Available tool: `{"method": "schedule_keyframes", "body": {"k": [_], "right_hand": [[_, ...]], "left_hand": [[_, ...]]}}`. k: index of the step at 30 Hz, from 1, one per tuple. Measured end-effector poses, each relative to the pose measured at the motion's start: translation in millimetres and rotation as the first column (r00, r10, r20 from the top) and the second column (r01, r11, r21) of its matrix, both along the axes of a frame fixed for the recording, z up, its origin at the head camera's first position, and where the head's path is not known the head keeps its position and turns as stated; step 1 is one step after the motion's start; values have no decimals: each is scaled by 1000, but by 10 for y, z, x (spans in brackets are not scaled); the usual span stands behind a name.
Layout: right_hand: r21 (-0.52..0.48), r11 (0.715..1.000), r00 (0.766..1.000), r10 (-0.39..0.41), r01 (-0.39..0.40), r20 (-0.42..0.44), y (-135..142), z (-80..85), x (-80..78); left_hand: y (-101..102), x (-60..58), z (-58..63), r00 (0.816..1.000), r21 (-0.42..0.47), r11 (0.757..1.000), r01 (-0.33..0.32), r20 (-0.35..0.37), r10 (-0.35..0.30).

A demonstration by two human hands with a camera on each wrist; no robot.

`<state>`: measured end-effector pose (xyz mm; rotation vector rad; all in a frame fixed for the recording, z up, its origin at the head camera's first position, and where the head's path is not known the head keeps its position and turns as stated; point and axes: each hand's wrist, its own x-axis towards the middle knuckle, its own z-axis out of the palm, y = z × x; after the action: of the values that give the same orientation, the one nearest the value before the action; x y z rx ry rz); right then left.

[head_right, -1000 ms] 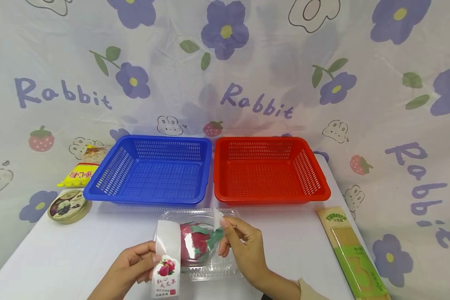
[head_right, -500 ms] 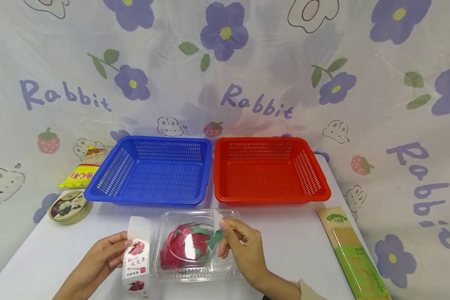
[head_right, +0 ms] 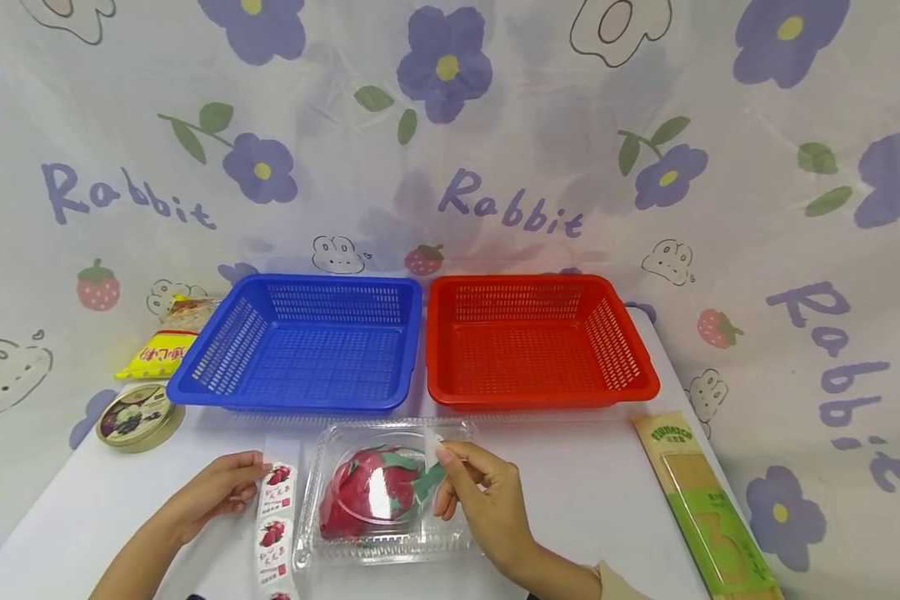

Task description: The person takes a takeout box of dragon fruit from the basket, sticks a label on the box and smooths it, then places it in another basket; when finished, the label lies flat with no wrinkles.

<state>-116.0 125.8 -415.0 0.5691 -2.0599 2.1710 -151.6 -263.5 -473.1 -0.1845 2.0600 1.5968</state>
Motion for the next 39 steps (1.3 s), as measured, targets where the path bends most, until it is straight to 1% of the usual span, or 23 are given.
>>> {"method": "schedule_keyframes", "body": {"k": [2, 4, 7, 8, 9, 10, 12, 14, 15, 17, 19, 21, 25, 27, 29, 30, 32, 33, 34, 36, 37, 38, 39], "right_hand": [[5, 1000, 1000, 0, 0, 11, -3, 3, -2], [8, 1000, 1000, 2, -3, 21, -8, 4, -1], [14, 1000, 1000, 7, -8, 29, -12, 4, -2], [17, 1000, 999, 9, -10, 31, -14, 3, -4], [20, 1000, 999, 13, -14, 31, -15, 1, -7], [23, 1000, 999, 17, -18, 31, -17, -1, -10], [36, 999, 999, 18, -20, 32, -20, -3, -17], [51, 999, 999, 16, -18, 35, -23, -9, -24], [58, 998, 999, 14, -16, 34, -24, -12, -26], [71, 997, 1000, 8, -11, 29, -24, -19, -33], [79, 997, 1000, 3, -5, 18, -23, -29, -42], [86, 996, 1000, 1, -1, -3, -23, -41, -51], [101, 995, 999, -6, 11, -50, -30, -75, -72], [109, 994, 997, -8, 16, -80, -37, -92, -81], [111, 994, 993, -4, 17, -120, -42, -111, -90], [116, 993, 990, -4, 21, -140, -45, -118, -94], [123, 992, 977, 7, 19, -211, -51, -133, -109], [128, 992, 967, 16, 18, -255, -54, -142, -118], [136, 991, 952, 25, 18, -305, -57, -151, -130], [148, 989, 908, 41, 23, -416, -64, -169, -161], [152, 988, 876, 52, 24, -480, -68, -179, -181], [158, 987, 843, 60, 30, -534, -72, -188, -200], [166, 985, 808, 63, 44, -586, -75, -195, -218]], "left_hand": [[3, -41, -26, 1000, -49, 999, 13, -7, -13], [16, -71, -50, 999, -98, 995, 21, -32, -24], [59, -91, -94, 995, -163, 986, 12, -96, -28], [74, -95, -113, 992, -172, 985, 7, -125, -29], [94, -95, -125, 987, -205, 979, -5, -159, -29], [114, -94, -134, 982, -245, 969, -21, -187, -26], [146, -91, -145, 969, -338, 940, -52, -245, -34], [171, -91, -152, 958, -432, 898, -81, -281, -49], [183, -88, -150, 955, -485, 869, -97, -291, -55], [194, -88, -162, 950, -538, 836, -109, -303, -71], [208, -85, -169, 949, -561, 820, -116, -306, -76], [221, -78, -166, 948, -573, 811, -121, -309, -77], [243, -58, -91, 945, -589, 799, -123, -315, -87], [255, -44, -9, 944, -600, 790, -127, -318, -91], [280, -23, 111, 939, -607, 784, -130, -330, -100], [299, -11, 178, 936, -606, 784, -131, -337, -103], [359, 22, 324, 928, -582, 801, -139, -358, -99], [402, 41, 396, 922, -553, 821, -141, -375, -93], [452, 63, 466, 918, -507, 851, -135, -388, -86], [573, 113, 587, 915, -386, 917, -101, -399, -68], [641, 141, 636, 916, -318, 945, -75, -396, -60], [714, 170, 682, 921, -247, 968, -45, -386, -56], [787, 198, 725, 925, -182, 983, -11, -374, -58]]}}
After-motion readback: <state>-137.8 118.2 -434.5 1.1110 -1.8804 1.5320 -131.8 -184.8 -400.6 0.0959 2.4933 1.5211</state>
